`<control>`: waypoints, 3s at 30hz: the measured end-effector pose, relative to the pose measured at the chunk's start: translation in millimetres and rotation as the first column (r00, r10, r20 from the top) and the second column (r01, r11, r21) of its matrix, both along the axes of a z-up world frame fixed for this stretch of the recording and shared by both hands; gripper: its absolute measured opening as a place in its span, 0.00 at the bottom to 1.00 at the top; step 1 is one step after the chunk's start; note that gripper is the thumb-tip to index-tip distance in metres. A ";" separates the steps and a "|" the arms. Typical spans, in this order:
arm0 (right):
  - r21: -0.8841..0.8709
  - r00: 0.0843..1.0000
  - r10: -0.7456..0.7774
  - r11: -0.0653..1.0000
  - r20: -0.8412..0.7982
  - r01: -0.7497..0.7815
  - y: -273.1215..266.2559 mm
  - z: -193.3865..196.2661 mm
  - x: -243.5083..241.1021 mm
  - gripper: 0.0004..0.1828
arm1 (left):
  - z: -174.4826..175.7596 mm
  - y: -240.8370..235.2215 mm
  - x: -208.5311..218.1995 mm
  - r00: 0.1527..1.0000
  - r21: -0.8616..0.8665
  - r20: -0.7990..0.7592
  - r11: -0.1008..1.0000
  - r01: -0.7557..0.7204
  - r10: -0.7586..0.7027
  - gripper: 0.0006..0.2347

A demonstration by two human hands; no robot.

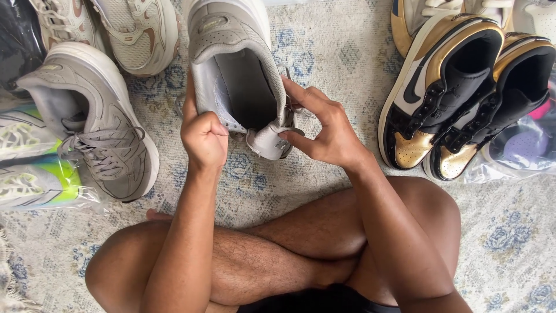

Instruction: The person sits on the floor and laces a grey sneaker by threading the laces through the eyelets. They pull the laces tight, tie a knot, and then inspect the shoe by turning it over to show the sole and sides.

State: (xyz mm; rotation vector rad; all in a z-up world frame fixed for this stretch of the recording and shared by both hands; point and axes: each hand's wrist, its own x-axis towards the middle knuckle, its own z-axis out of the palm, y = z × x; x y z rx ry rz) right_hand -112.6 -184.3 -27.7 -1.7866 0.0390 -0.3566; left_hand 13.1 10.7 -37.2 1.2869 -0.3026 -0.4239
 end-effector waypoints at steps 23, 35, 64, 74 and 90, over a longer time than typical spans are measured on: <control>0.253 0.980 -0.197 0.948 -0.017 0.194 -6.5 2.9 2.4 0.56 | 39.3 -21.3 -3.0 0.981 0.372 0.043 0.914 0.160 -0.189 0.19; 0.361 0.986 -0.165 0.921 0.022 0.146 -15.0 0.1 -0.8 0.55 | 36.8 -24.9 -7.8 0.971 0.286 0.176 0.952 0.106 -0.161 0.26; 0.640 0.995 -0.087 0.767 0.045 0.038 -13.4 -18.7 3.8 0.45 | 74.8 -24.9 -21.7 0.682 0.470 0.601 0.874 0.120 -0.417 0.03; 0.694 0.993 -0.106 0.719 0.047 0.044 -13.1 -21.5 3.1 0.49 | 46.4 -34.2 -27.5 0.807 0.296 0.575 0.954 -0.052 -0.134 0.33; 0.560 0.995 -0.086 0.823 -0.044 0.096 -6.3 -5.7 9.2 0.57 | 43.0 -23.9 -22.6 0.917 0.138 0.267 0.953 0.268 -0.296 0.42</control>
